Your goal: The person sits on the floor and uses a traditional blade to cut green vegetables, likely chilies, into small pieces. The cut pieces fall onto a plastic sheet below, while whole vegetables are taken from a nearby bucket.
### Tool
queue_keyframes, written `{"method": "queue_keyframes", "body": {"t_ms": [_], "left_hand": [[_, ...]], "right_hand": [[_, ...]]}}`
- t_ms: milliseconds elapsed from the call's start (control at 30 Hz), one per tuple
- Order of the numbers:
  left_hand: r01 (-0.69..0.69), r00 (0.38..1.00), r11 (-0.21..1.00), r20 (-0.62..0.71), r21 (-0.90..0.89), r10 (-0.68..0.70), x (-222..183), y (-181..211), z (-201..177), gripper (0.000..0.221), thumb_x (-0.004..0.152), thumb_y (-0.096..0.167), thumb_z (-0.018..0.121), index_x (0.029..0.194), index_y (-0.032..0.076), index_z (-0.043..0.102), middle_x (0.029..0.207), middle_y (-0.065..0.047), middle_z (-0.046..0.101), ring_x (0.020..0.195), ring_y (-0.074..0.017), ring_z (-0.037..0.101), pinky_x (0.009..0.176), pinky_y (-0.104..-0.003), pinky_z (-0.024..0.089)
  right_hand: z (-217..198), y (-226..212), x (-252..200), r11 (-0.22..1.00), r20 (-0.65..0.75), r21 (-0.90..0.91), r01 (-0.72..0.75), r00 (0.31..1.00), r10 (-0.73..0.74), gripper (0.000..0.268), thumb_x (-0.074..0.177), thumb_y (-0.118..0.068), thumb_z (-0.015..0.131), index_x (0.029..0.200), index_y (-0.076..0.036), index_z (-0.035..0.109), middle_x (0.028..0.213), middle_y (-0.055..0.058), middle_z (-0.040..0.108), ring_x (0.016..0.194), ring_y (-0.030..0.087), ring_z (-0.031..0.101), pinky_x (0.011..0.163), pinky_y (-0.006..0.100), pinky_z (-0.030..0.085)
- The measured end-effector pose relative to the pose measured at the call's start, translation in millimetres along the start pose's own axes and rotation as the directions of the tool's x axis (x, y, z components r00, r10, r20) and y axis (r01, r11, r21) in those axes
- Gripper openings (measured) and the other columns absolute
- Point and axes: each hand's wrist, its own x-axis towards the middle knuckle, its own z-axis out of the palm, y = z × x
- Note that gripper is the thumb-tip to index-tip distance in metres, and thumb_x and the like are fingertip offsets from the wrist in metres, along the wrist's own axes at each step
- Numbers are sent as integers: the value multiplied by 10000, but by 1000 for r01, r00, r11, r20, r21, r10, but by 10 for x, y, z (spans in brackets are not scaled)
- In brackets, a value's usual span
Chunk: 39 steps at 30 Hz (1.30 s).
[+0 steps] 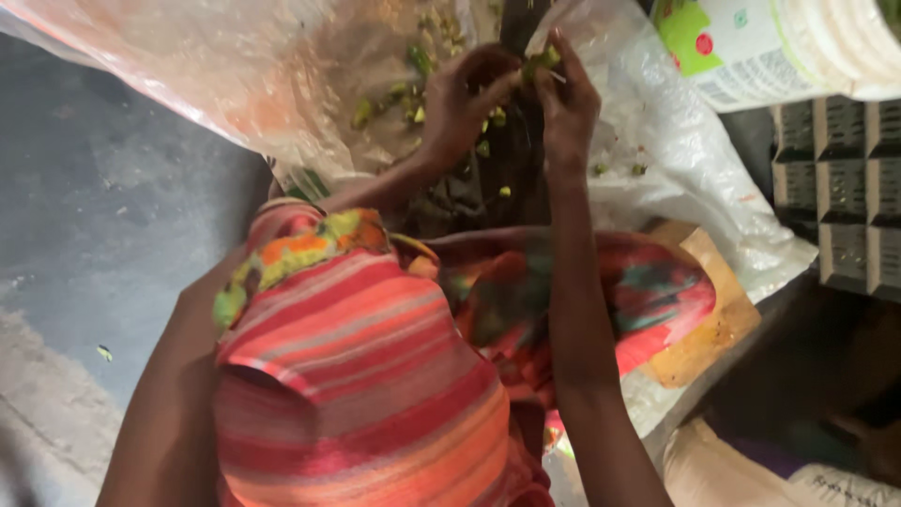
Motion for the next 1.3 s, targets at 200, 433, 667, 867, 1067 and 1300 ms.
{"method": "queue_keyframes", "body": {"t_ms": [200,433,667,867,1067,1300], "left_hand": [[-65,998,998,-16,-15,65,35,163,69,137,932,51,788,1065,34,757,945,-39,793,840,-85,749,730,-250,617],[-63,997,998,-33,0,63,80,152,33,145,936,31,776,1071,18,726,979,-46,802,918,-104,778,813,-260,638],[-219,974,976,-61,-4,218,166,317,65,229,959,55,777,1186,39,749,1088,-66,772,982,-113,776,834,-244,670],[48,997,976,-53,-214,-60,271,385,123,226,971,97,766,1190,41,774,1015,-85,817,879,-125,779,731,-278,667],[137,988,852,5,-506,-156,218,144,164,256,994,98,747,1236,16,737,1079,-131,790,921,-192,786,806,-345,700],[321,924,792,-14,-520,-383,260,-435,176,300,965,153,735,1215,-12,723,1038,-105,782,856,-172,770,687,-319,668]], "right_hand": [[67,-150,-21,992,61,-105,63,997,-57,393,1073,81,602,1444,-44,640,1428,71,676,1216,149,685,1061,304,598],[123,-115,33,998,94,-7,62,994,-61,353,1053,60,664,1386,-56,679,1206,44,682,1122,130,678,1054,271,589],[210,-200,126,996,3,1,94,996,-94,322,1053,70,658,1355,-32,704,1218,42,657,1133,128,648,1045,270,572],[191,-435,221,992,51,-83,99,994,-95,307,1091,20,632,1391,-24,683,1220,25,669,1134,111,626,1024,254,525],[129,-153,236,994,21,101,-46,999,44,280,1100,-24,617,1370,24,674,1293,94,723,1144,145,675,1031,284,551],[143,328,228,917,82,325,-231,973,216,284,1079,-47,600,1343,34,665,1167,83,753,1008,160,715,869,302,601]]}}
